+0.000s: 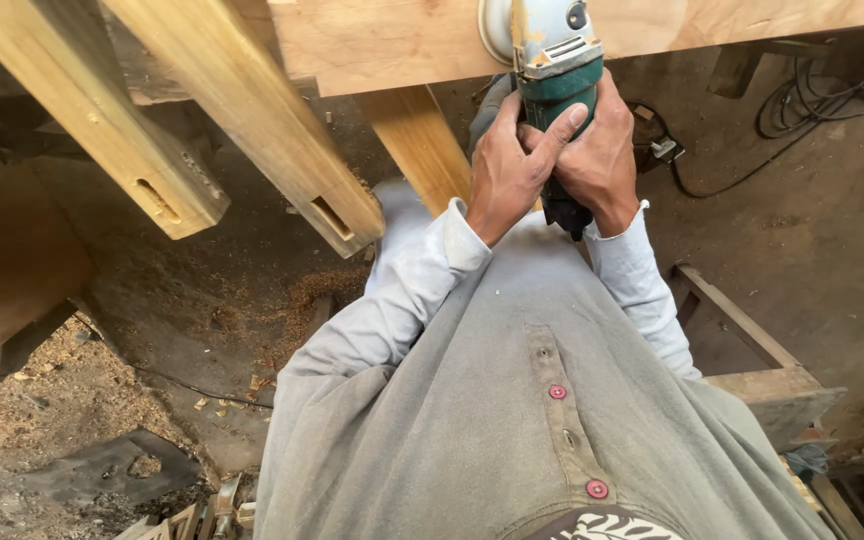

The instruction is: The person uses a handheld power sander to smooth the surface of a wooden plank on a workbench. They then flip the plank over to sand the other side and continue the process.

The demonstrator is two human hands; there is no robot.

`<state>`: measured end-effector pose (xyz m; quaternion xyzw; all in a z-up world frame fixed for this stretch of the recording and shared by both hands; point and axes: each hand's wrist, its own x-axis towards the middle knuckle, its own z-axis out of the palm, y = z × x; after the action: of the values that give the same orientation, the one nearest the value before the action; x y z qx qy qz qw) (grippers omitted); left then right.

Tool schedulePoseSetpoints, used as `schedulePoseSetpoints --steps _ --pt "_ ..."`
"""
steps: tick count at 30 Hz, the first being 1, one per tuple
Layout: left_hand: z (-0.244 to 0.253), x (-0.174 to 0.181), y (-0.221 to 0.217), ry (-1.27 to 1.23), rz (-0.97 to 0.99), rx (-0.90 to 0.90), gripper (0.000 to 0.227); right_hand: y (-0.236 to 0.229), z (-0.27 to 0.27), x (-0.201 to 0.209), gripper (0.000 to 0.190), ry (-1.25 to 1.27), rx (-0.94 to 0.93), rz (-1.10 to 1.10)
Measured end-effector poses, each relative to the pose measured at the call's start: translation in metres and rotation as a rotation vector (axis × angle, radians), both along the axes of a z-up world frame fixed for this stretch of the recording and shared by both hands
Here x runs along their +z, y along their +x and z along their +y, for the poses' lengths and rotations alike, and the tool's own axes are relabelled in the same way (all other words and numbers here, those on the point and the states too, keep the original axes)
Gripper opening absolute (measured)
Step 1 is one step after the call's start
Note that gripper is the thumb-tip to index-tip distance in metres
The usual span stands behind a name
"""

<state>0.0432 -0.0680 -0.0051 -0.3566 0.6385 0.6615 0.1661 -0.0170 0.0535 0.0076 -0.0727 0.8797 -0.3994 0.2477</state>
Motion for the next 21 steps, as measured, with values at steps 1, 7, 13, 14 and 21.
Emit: schedulePoseSetpoints --steps 1,7,13,14,21 --pt "-0.006 0.000 0.003 0.002 0.011 0.028 0.076 0.002 -0.006 -0.001 0.050 -0.007 0.005 -0.008" --pt "-0.032 0.001 0.019 0.026 0.075 0.115 0.080 0.010 -0.037 0.005 0.058 0.006 0.056 -0.016" --pt "-0.058 0.002 0.036 0.030 0.077 0.174 0.077 0.015 -0.068 0.010 0.065 -0.001 0.135 -0.047" --pt "-0.061 0.002 0.038 0.030 0.076 0.177 0.077 0.016 -0.073 0.011 0.065 -0.002 0.137 -0.048" --pt "-0.093 0.014 0.047 0.007 0.057 0.263 0.076 0.020 -0.105 0.007 0.055 0.001 0.240 -0.030"
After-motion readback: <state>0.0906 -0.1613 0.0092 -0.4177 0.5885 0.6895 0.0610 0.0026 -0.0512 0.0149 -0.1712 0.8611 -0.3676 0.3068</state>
